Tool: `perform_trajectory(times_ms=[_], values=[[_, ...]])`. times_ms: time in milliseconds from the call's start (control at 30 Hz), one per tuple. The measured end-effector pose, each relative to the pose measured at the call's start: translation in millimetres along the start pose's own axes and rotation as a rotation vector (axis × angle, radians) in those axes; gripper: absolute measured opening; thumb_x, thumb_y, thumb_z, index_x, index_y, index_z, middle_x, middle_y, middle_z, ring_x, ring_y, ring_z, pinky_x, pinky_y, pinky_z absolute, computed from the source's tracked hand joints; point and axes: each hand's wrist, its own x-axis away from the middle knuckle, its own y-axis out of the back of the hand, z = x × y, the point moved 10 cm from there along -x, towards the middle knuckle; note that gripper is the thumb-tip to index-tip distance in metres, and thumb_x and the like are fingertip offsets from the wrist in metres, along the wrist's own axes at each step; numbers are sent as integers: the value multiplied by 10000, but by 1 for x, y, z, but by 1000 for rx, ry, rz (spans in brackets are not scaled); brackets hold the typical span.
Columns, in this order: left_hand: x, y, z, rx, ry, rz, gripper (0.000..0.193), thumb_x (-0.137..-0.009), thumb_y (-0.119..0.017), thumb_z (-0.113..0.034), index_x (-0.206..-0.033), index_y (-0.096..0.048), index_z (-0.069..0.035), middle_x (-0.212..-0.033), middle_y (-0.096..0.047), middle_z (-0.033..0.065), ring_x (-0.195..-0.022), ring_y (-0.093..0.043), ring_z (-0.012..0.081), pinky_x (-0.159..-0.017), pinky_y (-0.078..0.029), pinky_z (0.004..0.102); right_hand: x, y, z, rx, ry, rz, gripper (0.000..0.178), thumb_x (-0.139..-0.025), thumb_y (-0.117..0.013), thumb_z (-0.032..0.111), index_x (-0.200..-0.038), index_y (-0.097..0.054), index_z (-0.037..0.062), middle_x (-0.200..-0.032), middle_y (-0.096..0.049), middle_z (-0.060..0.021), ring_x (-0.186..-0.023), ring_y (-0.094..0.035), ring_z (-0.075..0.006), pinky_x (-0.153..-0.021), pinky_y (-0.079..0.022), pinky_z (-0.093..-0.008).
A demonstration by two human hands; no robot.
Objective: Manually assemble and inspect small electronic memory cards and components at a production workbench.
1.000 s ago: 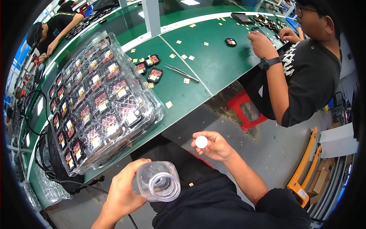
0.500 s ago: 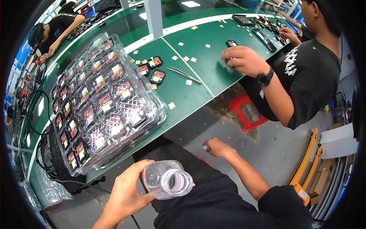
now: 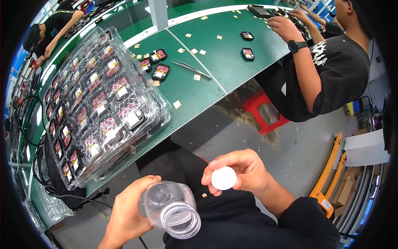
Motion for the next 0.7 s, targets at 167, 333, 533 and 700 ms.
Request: perform_trajectory(times_ms=[167,333,533,700], values=[[0,-1,-3,10,-8,21,671,-633,-891,-47,-1226,-577,-23,-1204,-683,177,-1095,-688,347,-944,-555,393,3,-6,7,-48,12,-25,643,-883,-780,217,-1390,-515,-77,-1235,-656,-249,-996,-697,-237,-885,-583,-373],[-1,-1,-5,10,-32,21,671,-633,-895,-55,-1222,-577,-20,-1203,-685,176,-1090,-692,341,-933,-561,390,3,-8,6,-88,-3,-34,659,-875,-788,232,-1389,-513,-74,-1233,-654,-244,-987,-697,-234,-875,-585,-375],[0,-2,-2,33,-4,30,662,-631,-896,-56,-1212,-581,-20,-1204,-687,174,-1091,-692,336,-934,-562,390,3,-12,5,-125,-21,-36,655,-873,-792,239,-1381,-518,-71,-1222,-655,-237,-946,-690,-231,-846,-582,-374],[1,-2,-3,11,-14,34,642,-639,-889,-48,-1202,-582,-18,-1204,-687,176,-1093,-691,338,-938,-559,391,4,-13,3,-139,-24,-29,646,-879,-788,233,-1381,-518,-71,-1222,-654,-239,-936,-688,-231,-841,-580,-376]])
